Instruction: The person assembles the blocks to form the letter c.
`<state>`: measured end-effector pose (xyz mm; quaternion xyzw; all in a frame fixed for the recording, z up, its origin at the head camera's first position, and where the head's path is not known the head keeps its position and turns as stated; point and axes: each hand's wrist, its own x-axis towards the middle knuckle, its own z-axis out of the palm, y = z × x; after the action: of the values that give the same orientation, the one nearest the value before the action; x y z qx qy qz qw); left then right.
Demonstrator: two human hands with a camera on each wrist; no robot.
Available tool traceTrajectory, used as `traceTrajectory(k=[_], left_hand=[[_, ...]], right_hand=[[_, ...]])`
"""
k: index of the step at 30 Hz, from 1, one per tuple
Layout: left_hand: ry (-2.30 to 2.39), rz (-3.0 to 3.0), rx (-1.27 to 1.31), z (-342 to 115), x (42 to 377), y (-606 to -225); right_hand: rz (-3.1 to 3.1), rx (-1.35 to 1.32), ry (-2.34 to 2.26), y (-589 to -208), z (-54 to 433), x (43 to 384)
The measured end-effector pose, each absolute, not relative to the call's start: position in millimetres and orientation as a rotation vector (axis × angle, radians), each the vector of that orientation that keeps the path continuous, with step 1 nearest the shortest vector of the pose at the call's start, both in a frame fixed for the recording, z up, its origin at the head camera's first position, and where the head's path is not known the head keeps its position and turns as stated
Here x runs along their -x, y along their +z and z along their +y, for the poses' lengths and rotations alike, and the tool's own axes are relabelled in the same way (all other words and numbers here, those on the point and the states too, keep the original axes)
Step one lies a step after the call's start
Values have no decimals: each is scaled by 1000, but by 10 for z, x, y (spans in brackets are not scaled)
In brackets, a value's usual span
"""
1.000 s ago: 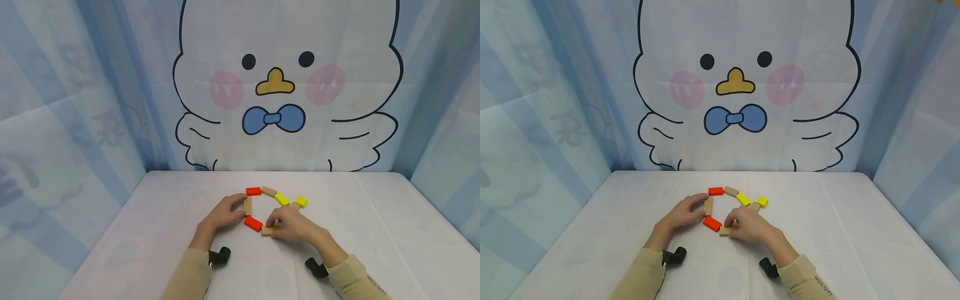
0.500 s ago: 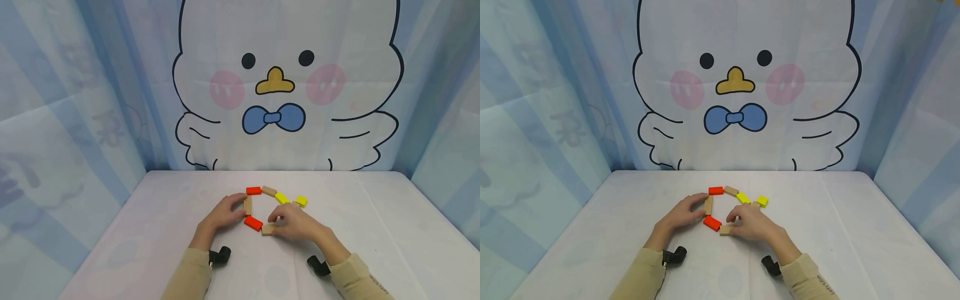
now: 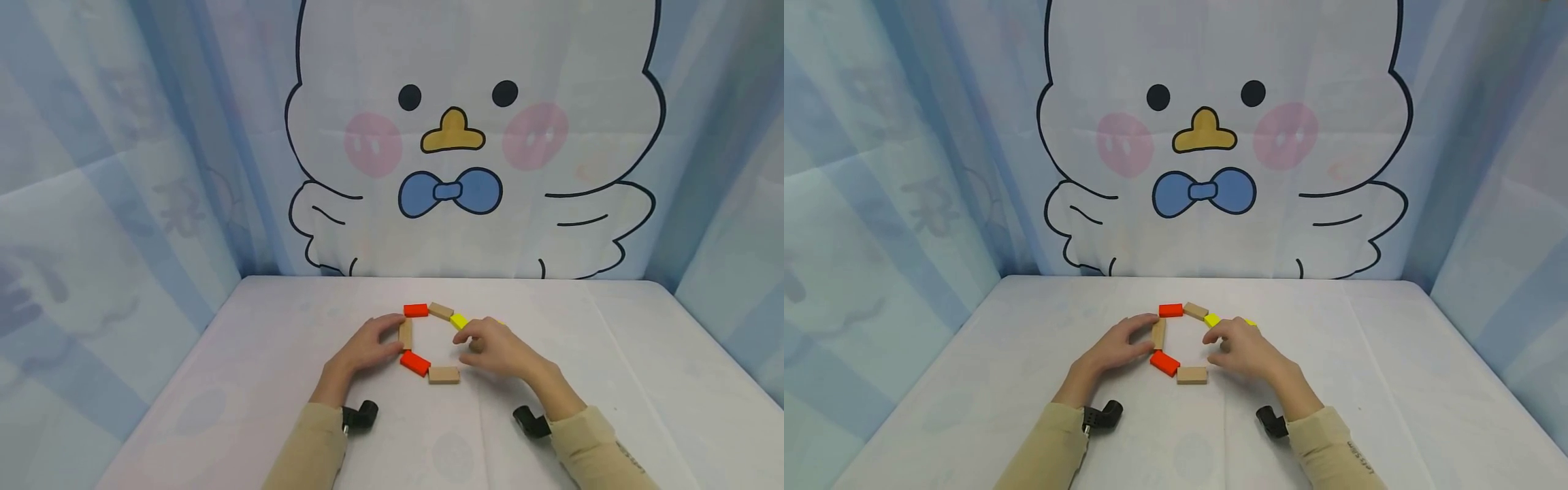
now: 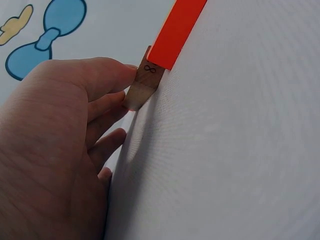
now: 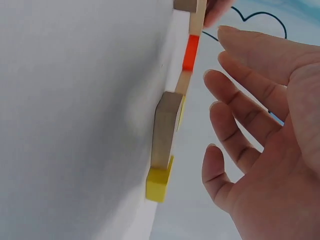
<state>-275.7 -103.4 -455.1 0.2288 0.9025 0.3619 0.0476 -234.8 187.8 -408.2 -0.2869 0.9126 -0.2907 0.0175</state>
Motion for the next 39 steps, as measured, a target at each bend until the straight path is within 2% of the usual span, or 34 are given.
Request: traceTrajectory(k=[9, 39], left_hand=[[1079, 2752, -624, -1010, 2744, -4548], [1071, 2757, -619, -1007, 2741, -4546]], right_hand=[[2902, 762, -900, -4130, 2016, 2408], [3020, 691, -692, -4179, 2212, 2544]])
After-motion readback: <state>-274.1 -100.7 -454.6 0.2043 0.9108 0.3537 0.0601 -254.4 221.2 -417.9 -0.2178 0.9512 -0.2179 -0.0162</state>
